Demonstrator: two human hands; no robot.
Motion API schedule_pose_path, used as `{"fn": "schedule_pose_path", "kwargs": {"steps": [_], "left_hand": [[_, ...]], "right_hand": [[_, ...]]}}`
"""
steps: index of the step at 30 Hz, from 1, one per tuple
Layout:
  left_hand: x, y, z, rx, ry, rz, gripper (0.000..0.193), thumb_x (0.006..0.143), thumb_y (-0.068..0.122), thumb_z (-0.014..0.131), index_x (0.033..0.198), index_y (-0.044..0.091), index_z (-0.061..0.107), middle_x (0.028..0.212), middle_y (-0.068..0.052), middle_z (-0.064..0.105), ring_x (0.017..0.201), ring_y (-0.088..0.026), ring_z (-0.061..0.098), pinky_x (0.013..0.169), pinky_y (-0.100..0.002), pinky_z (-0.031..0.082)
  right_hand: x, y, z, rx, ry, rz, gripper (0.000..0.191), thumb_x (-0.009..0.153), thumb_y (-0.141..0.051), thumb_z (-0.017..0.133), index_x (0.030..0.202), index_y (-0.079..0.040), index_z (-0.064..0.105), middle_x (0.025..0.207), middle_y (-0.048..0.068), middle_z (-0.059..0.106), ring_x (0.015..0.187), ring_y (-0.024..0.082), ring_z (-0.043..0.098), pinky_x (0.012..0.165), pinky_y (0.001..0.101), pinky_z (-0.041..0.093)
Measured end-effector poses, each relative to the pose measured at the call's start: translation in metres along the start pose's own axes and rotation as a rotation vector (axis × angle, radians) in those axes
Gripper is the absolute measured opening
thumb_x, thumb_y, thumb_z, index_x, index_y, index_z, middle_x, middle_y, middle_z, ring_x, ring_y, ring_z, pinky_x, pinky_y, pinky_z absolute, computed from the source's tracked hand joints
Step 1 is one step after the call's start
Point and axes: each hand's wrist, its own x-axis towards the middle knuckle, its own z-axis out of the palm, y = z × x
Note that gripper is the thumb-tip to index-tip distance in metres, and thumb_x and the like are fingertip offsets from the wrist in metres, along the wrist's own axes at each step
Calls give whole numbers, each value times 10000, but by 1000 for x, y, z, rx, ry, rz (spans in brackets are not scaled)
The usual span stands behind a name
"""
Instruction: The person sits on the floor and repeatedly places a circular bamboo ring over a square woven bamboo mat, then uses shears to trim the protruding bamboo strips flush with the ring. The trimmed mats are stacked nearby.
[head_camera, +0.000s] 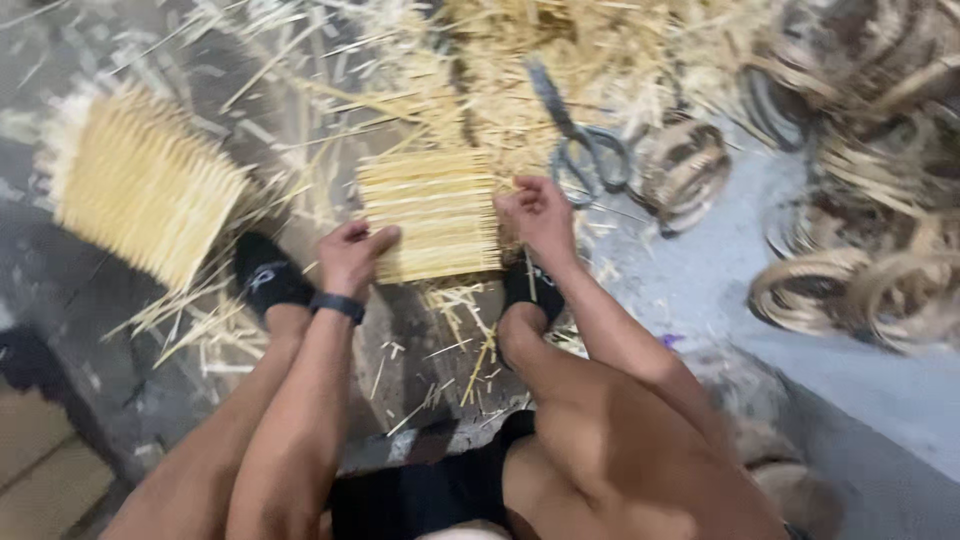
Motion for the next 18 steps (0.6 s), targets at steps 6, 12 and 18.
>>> {"fn": "schedule_pose_path", "kwargs": {"steps": [6, 12, 18], "left_hand": [[-12, 5, 9, 60, 26, 58, 516, 746, 109, 886, 1186, -34, 658, 924, -81, 718, 754, -120, 645, 683, -260, 531], [-14, 15, -4, 241, 190, 216, 846, 774, 250, 917, 1428, -26, 457, 1173, -165, 601, 948, -183, 584, 813, -308, 528], [-8, 34, -22, 73, 224, 278, 775, 803, 197, 865, 1416, -31, 449, 1242, -143, 598, 1011, -178, 648, 858, -303, 555]], "right_hand": [[15, 25, -163, -211, 684, -70, 358, 893, -115, 860, 1136, -34, 610, 917, 21, 643, 783, 103, 606, 720, 248, 527], [34, 8, -227, -574, 526, -216, 221, 950, -115, 755, 1150, -62, 677, 1071, 94, 670, 1005, 240, 620, 913, 368, 514], [59, -26, -254, -1205, 87, -389, 214, 817, -137, 759, 1020, -84, 718, 1038, 146, 662, 1024, 369, 591, 903, 492, 475]]}}
